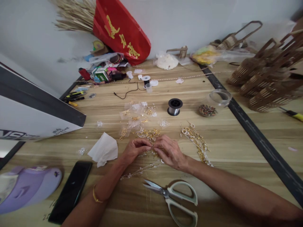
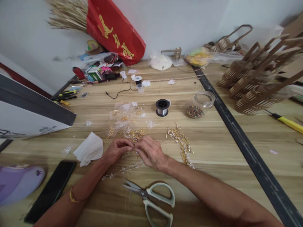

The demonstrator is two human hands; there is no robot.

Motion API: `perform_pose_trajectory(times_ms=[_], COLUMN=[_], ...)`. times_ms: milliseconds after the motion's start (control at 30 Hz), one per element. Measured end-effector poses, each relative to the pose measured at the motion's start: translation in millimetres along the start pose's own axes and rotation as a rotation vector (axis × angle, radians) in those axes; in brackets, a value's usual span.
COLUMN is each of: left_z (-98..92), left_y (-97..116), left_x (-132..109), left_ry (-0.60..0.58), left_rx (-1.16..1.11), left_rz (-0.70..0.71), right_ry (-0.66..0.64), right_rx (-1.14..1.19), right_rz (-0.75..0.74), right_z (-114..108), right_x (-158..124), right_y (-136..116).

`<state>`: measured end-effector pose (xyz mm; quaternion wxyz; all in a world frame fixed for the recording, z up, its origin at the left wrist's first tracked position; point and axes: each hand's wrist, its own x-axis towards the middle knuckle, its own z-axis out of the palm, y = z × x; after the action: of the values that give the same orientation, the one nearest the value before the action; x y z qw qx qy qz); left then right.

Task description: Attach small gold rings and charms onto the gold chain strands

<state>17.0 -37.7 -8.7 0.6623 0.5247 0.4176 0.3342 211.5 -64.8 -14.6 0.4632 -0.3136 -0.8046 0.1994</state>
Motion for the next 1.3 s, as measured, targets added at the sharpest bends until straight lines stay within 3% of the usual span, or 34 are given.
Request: perform_pose_trajectory(times_ms=[1300], left_z=[1.0], left_y=[0.8], left_x=[-0.7], left_ry=[-0.037], left_rx=[0.018], left_rz=[-0.009], right_ry=[-0.028], right_rx=[-0.005], right_rz=[-0.015], right_z=[1.7], right_x=[0.1], right_y=[-0.2])
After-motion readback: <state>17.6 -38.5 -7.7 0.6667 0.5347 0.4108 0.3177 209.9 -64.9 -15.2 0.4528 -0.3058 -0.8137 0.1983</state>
